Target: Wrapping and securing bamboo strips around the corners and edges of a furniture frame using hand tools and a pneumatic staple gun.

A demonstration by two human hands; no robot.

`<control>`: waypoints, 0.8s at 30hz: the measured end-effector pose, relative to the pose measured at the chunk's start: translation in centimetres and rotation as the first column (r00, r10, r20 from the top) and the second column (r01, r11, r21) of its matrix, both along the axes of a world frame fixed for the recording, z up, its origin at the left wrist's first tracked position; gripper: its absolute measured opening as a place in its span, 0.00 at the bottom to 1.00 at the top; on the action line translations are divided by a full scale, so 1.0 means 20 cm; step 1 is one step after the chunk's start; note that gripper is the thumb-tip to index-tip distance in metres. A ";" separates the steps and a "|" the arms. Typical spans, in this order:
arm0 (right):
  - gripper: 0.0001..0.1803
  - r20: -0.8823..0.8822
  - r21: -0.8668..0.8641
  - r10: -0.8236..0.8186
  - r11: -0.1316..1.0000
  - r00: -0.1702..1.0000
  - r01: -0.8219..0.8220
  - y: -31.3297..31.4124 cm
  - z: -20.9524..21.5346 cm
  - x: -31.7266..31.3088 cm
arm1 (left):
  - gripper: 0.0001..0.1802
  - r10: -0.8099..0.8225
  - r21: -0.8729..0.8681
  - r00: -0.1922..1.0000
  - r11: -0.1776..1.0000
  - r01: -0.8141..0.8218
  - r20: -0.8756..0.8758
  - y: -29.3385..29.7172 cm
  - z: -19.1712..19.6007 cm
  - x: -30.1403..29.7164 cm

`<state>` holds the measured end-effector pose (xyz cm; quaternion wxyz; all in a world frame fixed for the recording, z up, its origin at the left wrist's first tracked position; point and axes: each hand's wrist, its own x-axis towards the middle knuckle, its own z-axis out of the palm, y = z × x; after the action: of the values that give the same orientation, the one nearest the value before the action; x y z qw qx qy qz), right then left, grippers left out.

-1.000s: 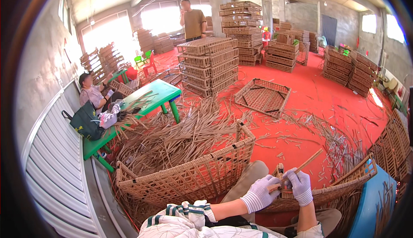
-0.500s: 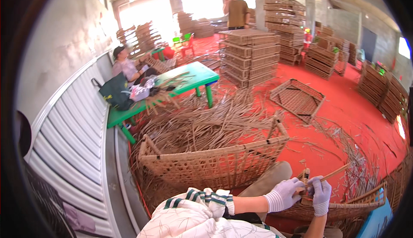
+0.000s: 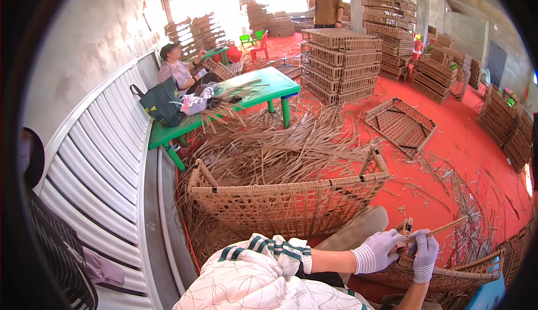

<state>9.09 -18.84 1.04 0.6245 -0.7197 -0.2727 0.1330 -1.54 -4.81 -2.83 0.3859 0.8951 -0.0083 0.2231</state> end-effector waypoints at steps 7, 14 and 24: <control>0.16 0.017 0.007 -0.007 1.000 1.000 0.007 0.00 -0.02 0.01 | 0.11 -0.022 -0.015 1.000 1.000 0.022 -0.014 0.00 0.02 0.00; 0.14 0.044 -0.017 -0.041 0.999 0.998 0.042 0.00 0.04 -0.04 | 0.13 -0.006 -0.008 1.000 1.000 0.006 0.003 -0.01 0.04 -0.03; 0.18 0.033 0.037 -0.020 0.999 0.999 0.019 -0.02 0.01 -0.03 | 0.16 -0.042 0.001 0.995 0.999 0.042 -0.088 0.01 0.10 -0.05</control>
<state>8.43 -19.16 1.17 0.6342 -0.7129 -0.2785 0.1096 -2.56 -4.59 -0.88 0.3891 0.9043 -0.0103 0.1752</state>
